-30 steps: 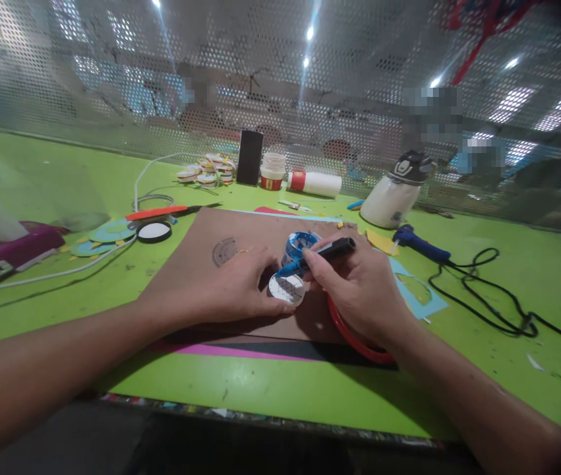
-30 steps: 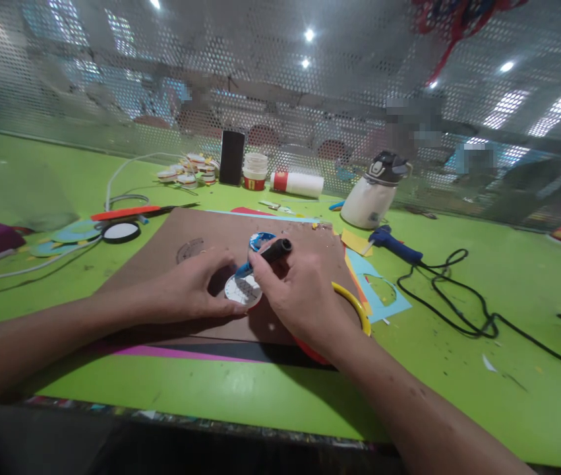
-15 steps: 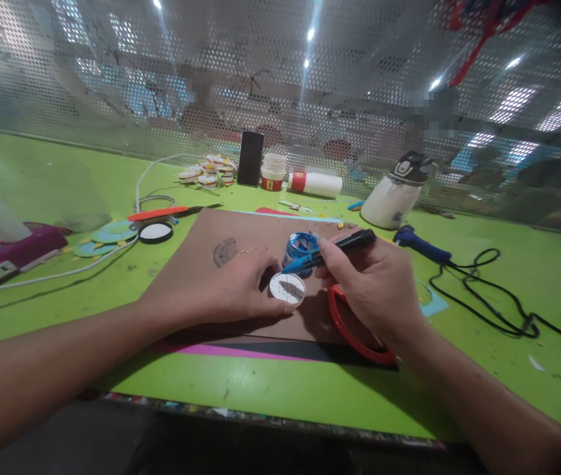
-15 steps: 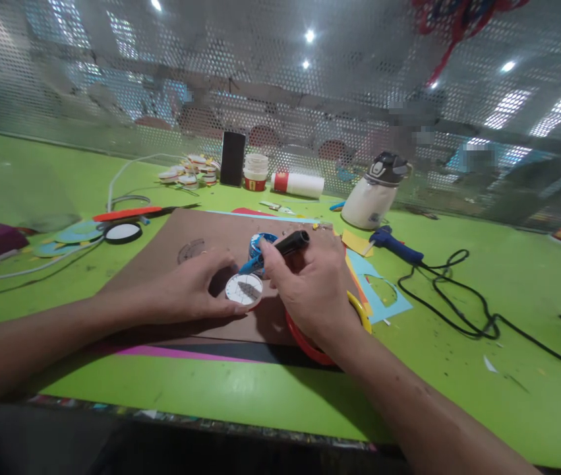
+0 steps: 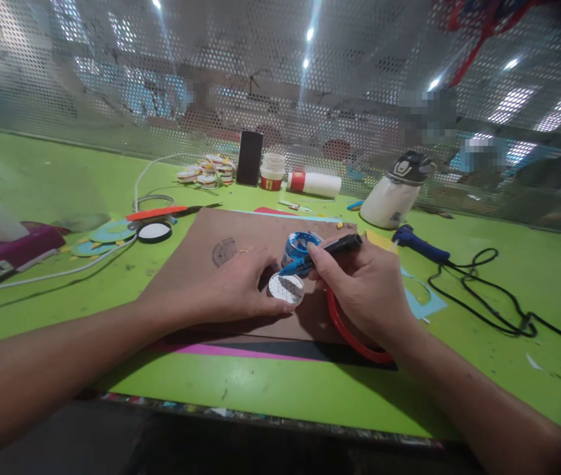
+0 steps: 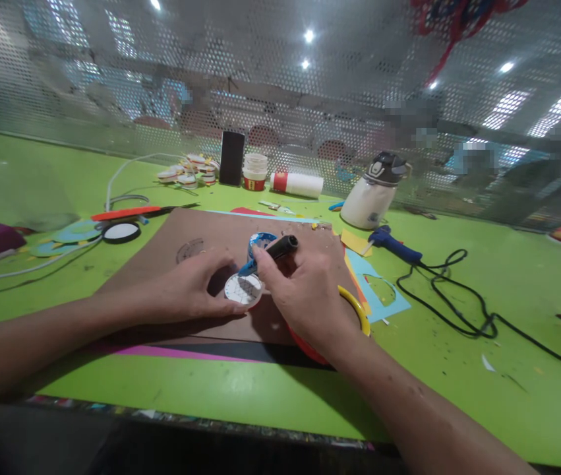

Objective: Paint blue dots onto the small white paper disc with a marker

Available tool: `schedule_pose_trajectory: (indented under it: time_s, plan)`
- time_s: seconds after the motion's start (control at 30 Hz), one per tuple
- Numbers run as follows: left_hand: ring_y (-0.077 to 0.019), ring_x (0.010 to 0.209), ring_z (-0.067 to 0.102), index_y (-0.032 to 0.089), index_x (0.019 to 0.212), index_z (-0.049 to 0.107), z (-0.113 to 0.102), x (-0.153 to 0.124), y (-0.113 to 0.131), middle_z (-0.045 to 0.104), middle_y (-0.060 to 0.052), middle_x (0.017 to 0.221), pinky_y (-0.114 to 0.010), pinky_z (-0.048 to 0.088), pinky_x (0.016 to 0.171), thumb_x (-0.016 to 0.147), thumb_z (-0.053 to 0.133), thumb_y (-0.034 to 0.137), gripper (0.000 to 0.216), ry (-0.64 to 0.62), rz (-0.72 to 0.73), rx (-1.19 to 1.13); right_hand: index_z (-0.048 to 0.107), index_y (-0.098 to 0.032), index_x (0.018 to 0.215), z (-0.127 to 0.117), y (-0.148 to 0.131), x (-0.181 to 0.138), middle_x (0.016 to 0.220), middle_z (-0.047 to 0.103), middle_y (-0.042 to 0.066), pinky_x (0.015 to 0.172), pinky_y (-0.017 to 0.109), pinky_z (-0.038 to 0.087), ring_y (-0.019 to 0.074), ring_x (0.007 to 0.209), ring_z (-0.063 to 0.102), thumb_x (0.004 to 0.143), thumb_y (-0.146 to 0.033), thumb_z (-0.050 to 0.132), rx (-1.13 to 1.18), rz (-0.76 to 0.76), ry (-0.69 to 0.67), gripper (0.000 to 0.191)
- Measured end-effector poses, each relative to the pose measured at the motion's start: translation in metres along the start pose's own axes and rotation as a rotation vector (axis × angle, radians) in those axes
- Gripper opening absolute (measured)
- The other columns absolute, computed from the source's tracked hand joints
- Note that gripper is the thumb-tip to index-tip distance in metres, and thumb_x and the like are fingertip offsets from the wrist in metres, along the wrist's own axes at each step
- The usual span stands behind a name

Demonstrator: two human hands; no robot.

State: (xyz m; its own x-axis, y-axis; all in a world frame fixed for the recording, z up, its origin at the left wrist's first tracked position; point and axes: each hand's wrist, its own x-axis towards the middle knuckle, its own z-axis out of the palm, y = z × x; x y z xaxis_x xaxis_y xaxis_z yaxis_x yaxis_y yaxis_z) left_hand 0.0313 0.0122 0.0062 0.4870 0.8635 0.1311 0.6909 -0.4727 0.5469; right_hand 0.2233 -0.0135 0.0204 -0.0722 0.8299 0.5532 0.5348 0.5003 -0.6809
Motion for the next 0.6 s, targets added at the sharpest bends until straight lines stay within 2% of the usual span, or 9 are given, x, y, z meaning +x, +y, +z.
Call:
schedule_pose_trajectory:
  time_s: [0.27, 0.4, 0.6]
  plan:
    - [-0.0192, 0.07, 0.053, 0.02, 0.084, 0.059, 0.0009, 0.0003, -0.0016, 0.063, -0.002, 0.082, -0.03, 0.036, 0.057, 0.069, 0.069, 0.054, 0.039, -0.008, 0.003, -0.01, 0.065, -0.022, 0.071, 0.0023, 0.0003, -0.0007, 0.061, 0.068, 0.0, 0.051, 0.027, 0.048, 0.0143, 0.053, 0.06, 0.09, -0.029, 0.064, 0.028, -0.047, 0.004, 0.02]
    - [-0.0207, 0.075, 0.056, 0.02, 0.085, 0.059, 0.0006, 0.0, -0.0002, 0.064, -0.003, 0.086, -0.03, 0.038, 0.06, 0.068, 0.07, 0.053, 0.039, -0.001, -0.011, -0.008, 0.065, -0.019, 0.074, 0.0019, 0.0029, 0.0001, 0.061, 0.068, 0.0, 0.052, 0.028, 0.048, 0.0147, 0.054, 0.062, 0.091, -0.033, 0.063, -0.001, -0.031, 0.003, 0.022]
    - [-0.0197, 0.07, 0.054, 0.02, 0.083, 0.059, -0.0003, 0.0001, 0.0015, 0.062, -0.002, 0.081, -0.03, 0.036, 0.057, 0.069, 0.071, 0.052, 0.037, 0.002, 0.004, 0.006, 0.064, -0.02, 0.068, 0.001, 0.0023, -0.0004, 0.059, 0.067, 0.0, 0.052, 0.027, 0.048, 0.0148, 0.053, 0.062, 0.091, -0.035, 0.063, -0.015, -0.025, -0.005, 0.028]
